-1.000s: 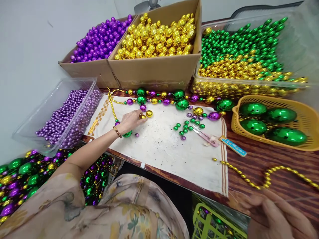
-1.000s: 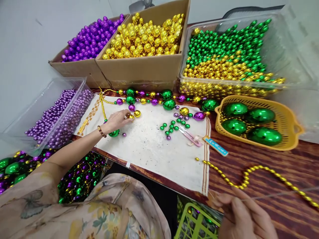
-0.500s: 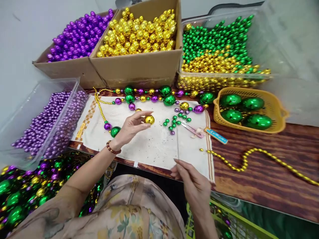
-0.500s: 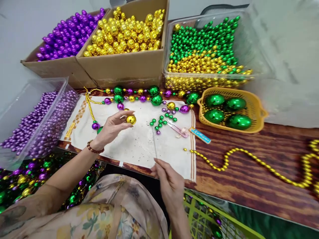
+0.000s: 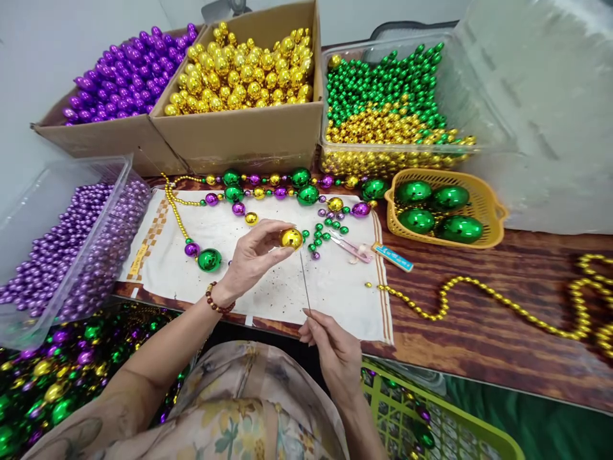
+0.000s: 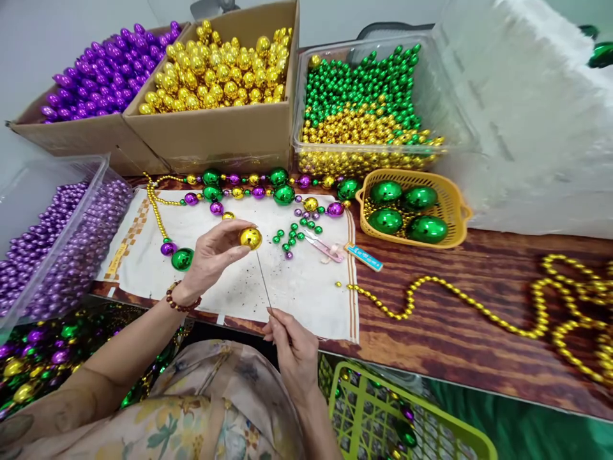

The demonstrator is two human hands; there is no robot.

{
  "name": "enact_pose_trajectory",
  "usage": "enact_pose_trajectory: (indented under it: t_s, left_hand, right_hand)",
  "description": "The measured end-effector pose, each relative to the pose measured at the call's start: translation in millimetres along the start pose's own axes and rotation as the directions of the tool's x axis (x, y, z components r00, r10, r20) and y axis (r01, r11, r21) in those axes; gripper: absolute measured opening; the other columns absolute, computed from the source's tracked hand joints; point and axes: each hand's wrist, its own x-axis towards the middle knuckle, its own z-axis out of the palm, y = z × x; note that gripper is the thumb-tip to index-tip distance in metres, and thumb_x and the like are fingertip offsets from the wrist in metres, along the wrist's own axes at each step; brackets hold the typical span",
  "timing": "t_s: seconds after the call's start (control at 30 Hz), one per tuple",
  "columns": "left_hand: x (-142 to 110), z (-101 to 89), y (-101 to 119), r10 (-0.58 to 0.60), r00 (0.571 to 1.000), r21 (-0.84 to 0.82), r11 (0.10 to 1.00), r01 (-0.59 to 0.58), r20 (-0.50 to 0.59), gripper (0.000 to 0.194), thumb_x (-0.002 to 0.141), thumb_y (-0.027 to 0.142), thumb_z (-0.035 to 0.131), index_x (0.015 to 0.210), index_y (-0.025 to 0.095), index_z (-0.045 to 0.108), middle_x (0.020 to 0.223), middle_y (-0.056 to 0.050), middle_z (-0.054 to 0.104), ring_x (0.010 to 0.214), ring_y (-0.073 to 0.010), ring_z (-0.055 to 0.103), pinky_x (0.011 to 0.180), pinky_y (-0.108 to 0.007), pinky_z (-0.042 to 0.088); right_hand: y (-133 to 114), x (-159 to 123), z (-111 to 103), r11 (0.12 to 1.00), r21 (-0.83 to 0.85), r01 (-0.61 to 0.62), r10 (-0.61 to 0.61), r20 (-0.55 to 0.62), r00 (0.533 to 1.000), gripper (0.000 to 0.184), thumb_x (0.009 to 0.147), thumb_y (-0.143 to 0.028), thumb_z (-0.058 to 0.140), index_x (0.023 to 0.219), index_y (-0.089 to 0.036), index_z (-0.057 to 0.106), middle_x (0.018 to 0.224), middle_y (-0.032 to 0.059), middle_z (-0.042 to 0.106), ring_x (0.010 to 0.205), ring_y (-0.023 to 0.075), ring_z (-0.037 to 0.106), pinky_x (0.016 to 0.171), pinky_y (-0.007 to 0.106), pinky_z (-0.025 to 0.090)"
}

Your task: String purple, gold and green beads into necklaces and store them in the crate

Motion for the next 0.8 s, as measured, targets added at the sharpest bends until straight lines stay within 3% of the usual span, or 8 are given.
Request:
enact_pose_trajectory:
  t_s: [0.27, 0.8]
  left_hand:
    - [7.4, 3.2, 4.0, -0.175, 0.983, -0.3, 0.942, 0.153, -0.048, 0.03, 0.074, 0.028, 0.087, 0.102, 0.024, 0.076, 0.103, -0.002, 0.074, 0.091, -0.0133, 0.069, 0.083, -0.027, 0.059]
    - [5.7, 11.1, 6.0, -0.273, 0.962, -0.466, 0.855, 0.227, -0.032, 0.029, 0.074, 0.028, 0.087, 0.1, 0.022, 0.076, 0.1, -0.002, 0.073, 0.088, -0.0142, 0.071, 0.085, -0.031, 0.06]
  right_hand:
    - [8.6, -2.4, 8.0, 0.999, -0.025, 0.041, -0.04, 0.033, 0.999, 0.019, 0.1, -0.019, 0.057, 0.109, -0.019, 0.074, 0.071, -0.0005, 0.07, 0.056, 0.0097, 0.066, 0.052, 0.018, 0.053]
    - [5.5, 2.4, 15.6, 1.0, 0.031, 0.004, -0.004, 0.004, 1.0, 0.017, 0.098, -0.019, 0.06, 0.105, -0.02, 0.076, 0.069, -0.0015, 0.07, 0.055, 0.0087, 0.066, 0.049, 0.015, 0.053]
